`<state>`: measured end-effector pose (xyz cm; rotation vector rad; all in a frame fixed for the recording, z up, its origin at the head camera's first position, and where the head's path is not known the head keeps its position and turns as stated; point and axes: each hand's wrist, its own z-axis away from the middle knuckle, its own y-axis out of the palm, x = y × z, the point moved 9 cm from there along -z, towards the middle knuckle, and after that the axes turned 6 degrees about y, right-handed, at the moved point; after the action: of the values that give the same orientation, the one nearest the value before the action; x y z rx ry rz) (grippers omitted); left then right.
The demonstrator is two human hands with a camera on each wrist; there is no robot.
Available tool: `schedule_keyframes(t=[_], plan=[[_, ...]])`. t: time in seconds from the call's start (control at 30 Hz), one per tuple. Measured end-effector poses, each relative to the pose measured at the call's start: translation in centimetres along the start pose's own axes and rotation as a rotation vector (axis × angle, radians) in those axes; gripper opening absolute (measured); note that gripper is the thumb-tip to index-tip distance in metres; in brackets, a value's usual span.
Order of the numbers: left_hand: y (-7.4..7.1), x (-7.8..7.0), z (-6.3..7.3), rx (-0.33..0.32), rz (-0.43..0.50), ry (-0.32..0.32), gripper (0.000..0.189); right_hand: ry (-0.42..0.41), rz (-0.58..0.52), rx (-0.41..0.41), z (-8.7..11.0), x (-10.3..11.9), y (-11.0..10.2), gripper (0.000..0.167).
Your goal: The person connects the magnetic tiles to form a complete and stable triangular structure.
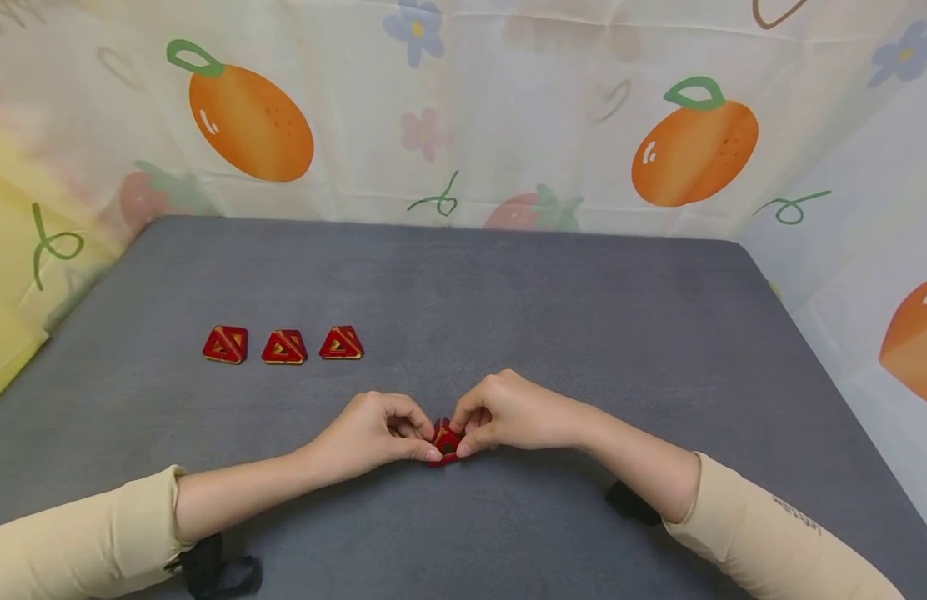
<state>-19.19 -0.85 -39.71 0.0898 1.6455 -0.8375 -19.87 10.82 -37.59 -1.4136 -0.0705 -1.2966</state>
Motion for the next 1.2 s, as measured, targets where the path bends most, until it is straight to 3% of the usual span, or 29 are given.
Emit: schedule_keyframes(t=[0.27,0.6,0.83,1.2], plan=[[0.3,0.0,0.1,-0.012,0.013,0.034,0.012,0.035,-0.091,0.031,-0.3,-0.5,0.6,0.009],[0.3,0.1,0.0,-0.011,0.050,0.049,0.013,0.059,-0.112,0.025,-0.4,-0.9,0.5,0.009],[0.3,-0.2,0.0,-0.032,0.007,0.042,0.014,0.073,-0.147,0.018,-0.5,-1.2,0.3,0.010],[0.3,-0.9,0.1,-0.060,-0.041,0.086,0.010,0.071,-0.152,-0.009,-0.7,-1.3,0.1,0.012]])
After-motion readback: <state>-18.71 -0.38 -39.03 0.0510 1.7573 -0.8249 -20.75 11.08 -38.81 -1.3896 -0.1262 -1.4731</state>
